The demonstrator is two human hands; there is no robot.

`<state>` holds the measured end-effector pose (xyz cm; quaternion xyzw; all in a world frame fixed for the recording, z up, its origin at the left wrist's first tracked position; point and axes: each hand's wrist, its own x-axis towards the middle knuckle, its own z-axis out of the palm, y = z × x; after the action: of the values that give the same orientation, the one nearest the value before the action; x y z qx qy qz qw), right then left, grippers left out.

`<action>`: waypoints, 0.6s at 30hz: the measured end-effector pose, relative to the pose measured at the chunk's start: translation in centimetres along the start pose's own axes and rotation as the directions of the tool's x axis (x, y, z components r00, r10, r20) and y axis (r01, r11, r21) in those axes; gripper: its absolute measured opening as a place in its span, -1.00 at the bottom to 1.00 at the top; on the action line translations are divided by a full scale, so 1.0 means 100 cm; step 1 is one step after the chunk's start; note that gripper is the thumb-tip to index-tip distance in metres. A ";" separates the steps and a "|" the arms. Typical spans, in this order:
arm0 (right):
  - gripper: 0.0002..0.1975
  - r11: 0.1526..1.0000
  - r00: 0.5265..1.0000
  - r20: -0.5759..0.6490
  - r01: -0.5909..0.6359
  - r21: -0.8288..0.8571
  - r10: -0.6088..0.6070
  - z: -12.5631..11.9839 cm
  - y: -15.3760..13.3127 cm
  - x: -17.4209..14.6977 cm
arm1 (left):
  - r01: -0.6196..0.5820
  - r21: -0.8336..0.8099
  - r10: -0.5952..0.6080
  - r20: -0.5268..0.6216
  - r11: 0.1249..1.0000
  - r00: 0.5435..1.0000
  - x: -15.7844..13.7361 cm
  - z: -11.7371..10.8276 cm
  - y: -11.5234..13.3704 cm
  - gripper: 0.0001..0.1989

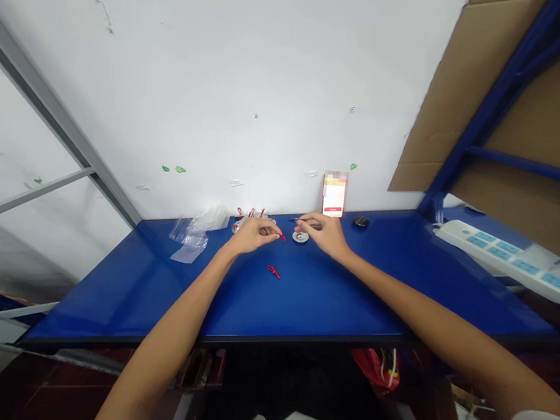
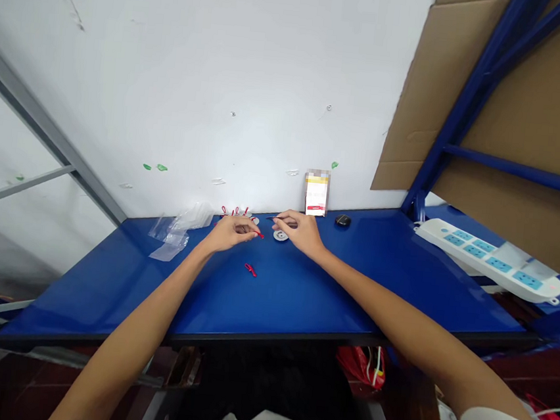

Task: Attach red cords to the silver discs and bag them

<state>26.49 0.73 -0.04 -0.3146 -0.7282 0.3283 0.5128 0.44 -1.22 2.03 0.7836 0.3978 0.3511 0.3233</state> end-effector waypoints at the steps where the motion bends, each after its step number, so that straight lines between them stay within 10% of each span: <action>1: -0.70 0.998 1.000 -0.013 -0.010 0.066 0.011 0.006 -0.001 -0.002 | 0.003 -0.026 -0.004 -0.053 1.000 0.999 0.001 0.004 -0.003 -0.72; 18: -0.67 0.998 0.999 0.005 0.031 0.060 -0.032 0.008 -0.014 -0.007 | -0.010 -0.467 -0.154 -0.312 0.884 0.938 0.002 0.015 0.001 -0.62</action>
<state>25.78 -0.76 0.53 -0.2864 -0.7246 0.3428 0.5248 1.83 -1.42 1.38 0.5959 0.3818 0.5530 0.4397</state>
